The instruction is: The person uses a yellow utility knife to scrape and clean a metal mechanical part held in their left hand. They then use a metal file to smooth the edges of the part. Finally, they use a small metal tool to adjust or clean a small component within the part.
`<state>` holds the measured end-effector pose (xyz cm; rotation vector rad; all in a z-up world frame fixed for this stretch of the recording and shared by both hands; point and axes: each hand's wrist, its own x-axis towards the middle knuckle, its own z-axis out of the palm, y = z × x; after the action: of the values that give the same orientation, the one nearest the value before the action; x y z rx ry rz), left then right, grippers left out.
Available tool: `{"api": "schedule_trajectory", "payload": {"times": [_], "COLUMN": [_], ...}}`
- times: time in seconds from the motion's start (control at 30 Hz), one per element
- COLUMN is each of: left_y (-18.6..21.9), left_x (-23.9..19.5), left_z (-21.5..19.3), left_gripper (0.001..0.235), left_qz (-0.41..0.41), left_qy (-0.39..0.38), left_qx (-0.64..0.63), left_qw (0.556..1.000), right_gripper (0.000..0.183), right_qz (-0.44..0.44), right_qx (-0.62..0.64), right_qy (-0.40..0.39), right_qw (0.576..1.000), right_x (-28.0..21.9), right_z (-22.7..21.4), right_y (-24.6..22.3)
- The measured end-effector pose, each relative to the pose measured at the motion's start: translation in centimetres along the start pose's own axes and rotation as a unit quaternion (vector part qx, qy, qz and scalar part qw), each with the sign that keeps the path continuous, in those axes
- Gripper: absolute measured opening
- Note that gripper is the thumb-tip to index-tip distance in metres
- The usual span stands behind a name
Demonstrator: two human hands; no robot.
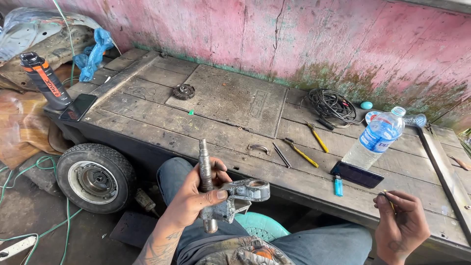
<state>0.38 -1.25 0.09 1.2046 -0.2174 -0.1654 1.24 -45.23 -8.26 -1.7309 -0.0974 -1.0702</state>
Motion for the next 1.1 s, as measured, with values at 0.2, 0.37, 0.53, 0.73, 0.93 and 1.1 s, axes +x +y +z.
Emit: {"api": "schedule_trajectory", "payload": {"times": [0.2,0.37,0.53,0.73,0.93,1.1], "left_y": [-1.4,-5.0,-10.3,-16.8,-20.2,-23.4], "left_x": [2.6,6.5,11.3,16.9,19.7,20.9], "left_z": [-0.5,-1.8,-3.0,-6.0,-7.2,-9.1], "left_gripper": [0.051,0.039,0.021,0.037,0.038,0.041], "left_qz": [0.052,0.053,0.002,-0.006,-0.062,-0.087], "left_qy": [-0.08,-0.069,0.059,0.127,0.157,0.197], "left_qx": [0.017,0.035,0.096,0.325,0.251,0.154], "left_qw": [0.995,0.996,0.994,0.937,0.953,0.964], "right_gripper": [0.012,0.013,0.012,0.009,0.008,0.006], "right_qz": [0.01,0.02,0.028,0.02,0.046,0.095], "right_qx": [0.027,0.018,0.026,-0.001,-0.01,-0.035], "right_qy": [-0.001,-0.013,-0.019,-0.061,-0.098,-0.124], "right_qw": [1.0,1.0,0.999,0.998,0.994,0.987], "right_x": [0.1,0.1,-0.2,-0.6,-1.3,-2.2], "right_z": [-0.3,-0.3,-0.6,0.9,2.8,4.3], "right_y": [0.2,0.0,1.2,1.5,2.6,3.5]}}
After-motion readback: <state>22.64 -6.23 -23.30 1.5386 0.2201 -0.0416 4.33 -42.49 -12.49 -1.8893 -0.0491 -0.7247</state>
